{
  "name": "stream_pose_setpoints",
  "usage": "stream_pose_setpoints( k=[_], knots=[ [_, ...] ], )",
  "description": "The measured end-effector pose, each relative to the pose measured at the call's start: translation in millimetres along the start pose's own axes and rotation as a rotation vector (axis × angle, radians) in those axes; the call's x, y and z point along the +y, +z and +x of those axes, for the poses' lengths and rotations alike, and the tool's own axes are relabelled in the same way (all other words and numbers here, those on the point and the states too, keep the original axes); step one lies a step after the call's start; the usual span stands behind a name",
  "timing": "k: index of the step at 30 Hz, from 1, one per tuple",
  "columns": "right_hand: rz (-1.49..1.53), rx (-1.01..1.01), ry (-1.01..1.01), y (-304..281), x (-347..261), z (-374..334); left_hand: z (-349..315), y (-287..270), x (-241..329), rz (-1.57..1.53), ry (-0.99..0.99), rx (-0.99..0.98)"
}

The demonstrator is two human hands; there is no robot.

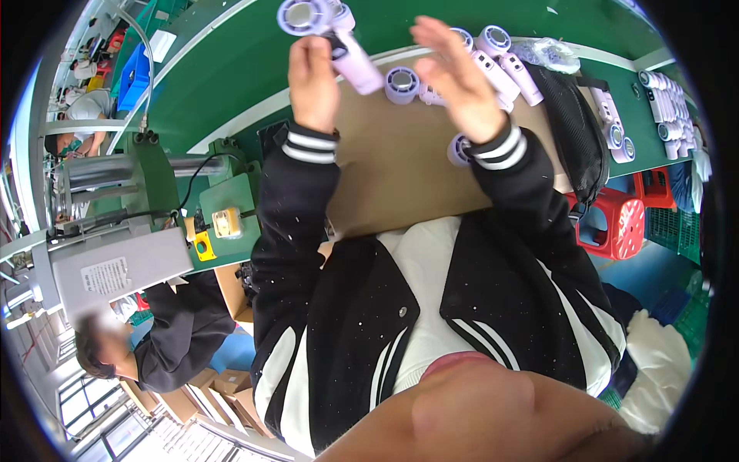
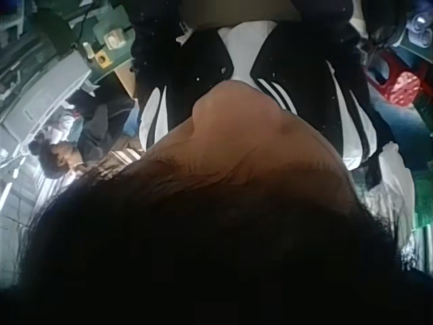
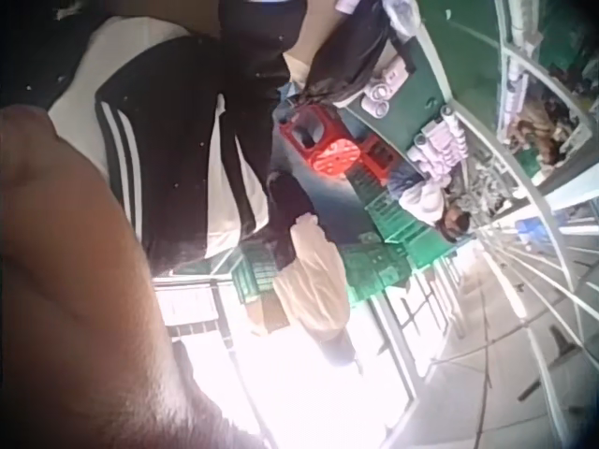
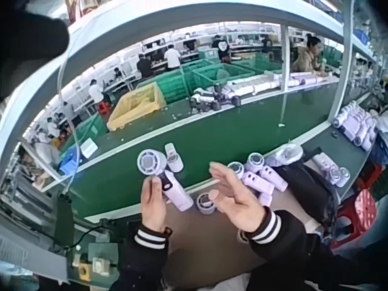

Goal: Assembling handheld electronic fans by attaching circular guards to the fan bodies and testing them at a production station.

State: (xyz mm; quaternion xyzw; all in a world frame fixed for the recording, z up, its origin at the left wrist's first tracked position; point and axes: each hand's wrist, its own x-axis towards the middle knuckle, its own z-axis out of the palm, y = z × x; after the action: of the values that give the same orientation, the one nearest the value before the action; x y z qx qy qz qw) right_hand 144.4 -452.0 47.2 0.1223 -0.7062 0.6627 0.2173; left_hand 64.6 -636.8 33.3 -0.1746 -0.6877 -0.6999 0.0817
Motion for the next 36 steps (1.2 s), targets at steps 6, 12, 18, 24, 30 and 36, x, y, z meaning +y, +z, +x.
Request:
stream_pose_setpoints(
  k=[6, 12, 18, 24, 30, 36],
  knots=[
    [-0.842, -0.018, -0.03, -174.5, -2.7, 26.7, 121.2, -29.7, -111.7, -0.254, -0.425, 0.27],
    [-1.197, -0.043, 0.221, -247.9, 43.4, 49.6, 187.9, -71.5, -229.0, 0.654, -0.348, 0.256],
    [-1.367, -0.197, 0.364, -283.4, 76.1, 49.3, 163.3, 5.1, -119.1, 1.145, 0.124, 0.445],
    [-1.216, -0.301, 0.329, -282.1, 76.0, 56.3, 151.1, 77.4, -168.4, 1.061, -0.285, 0.028],
    [-1.205, -0.327, 0.358, -288.8, 91.8, 53.9, 131.2, 59.3, -127.0, 1.034, -0.314, -0.2],
    [-1.176, -0.345, 0.317, -292.4, 96.0, 58.8, 80.6, -1.1, -74.0, 0.922, -0.014, -0.325]
  ],
)
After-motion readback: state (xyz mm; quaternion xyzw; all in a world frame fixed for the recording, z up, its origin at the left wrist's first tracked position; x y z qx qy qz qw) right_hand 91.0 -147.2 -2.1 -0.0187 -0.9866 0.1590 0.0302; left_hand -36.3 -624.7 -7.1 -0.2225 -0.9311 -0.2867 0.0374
